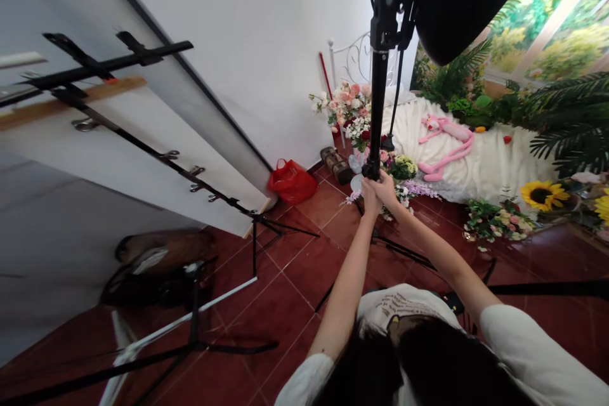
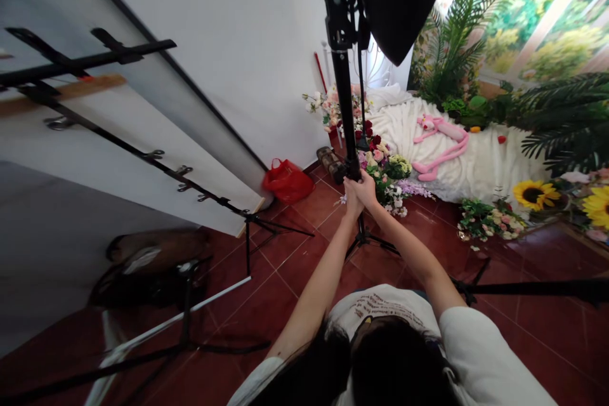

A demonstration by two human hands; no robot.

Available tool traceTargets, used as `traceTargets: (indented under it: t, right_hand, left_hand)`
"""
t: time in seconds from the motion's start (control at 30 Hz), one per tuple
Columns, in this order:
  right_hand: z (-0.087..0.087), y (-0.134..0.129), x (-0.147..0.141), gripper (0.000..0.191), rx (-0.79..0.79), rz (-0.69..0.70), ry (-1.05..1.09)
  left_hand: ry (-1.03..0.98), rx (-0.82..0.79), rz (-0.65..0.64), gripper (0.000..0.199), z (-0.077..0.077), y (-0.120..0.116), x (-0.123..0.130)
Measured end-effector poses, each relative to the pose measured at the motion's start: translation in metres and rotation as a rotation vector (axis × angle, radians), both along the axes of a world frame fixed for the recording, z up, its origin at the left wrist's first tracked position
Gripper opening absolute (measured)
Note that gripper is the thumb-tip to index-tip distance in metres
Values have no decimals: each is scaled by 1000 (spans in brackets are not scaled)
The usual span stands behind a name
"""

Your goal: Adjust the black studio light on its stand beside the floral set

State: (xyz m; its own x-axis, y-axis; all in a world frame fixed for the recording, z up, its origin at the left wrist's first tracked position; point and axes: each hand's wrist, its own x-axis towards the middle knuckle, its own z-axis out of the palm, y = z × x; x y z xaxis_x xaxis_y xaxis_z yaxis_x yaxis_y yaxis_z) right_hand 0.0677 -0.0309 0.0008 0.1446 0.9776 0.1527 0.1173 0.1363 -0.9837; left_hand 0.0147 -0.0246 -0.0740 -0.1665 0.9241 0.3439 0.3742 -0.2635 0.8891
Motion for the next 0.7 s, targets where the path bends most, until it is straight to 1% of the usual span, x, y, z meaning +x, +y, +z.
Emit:
traceTargets:
  t: [0.1,0.23,0.33,0.43,0.57,0.7]
  right_hand:
    - [4,4,2,40,-35,100,124]
    - [14,5,9,46,-76,181,169]
    - [17,6,11,48,-59,191,210]
    - [22,6,7,47,-26,152,225]
    - [41,9,2,46,33,96,201]
    - [66,17,5,47,86,129,200]
  left_hand:
    - [-28,-8,-2,39,-3,0,1]
    - [-72,-23,25,39,-8,1,4]
    - [-64,-21,28,41,-10,2,4]
    - [-47,18,31,46,-11,1,3]
    - [-40,59,52,53,-8,0,4]
    - [-42,64,87,61,-7,-1,6]
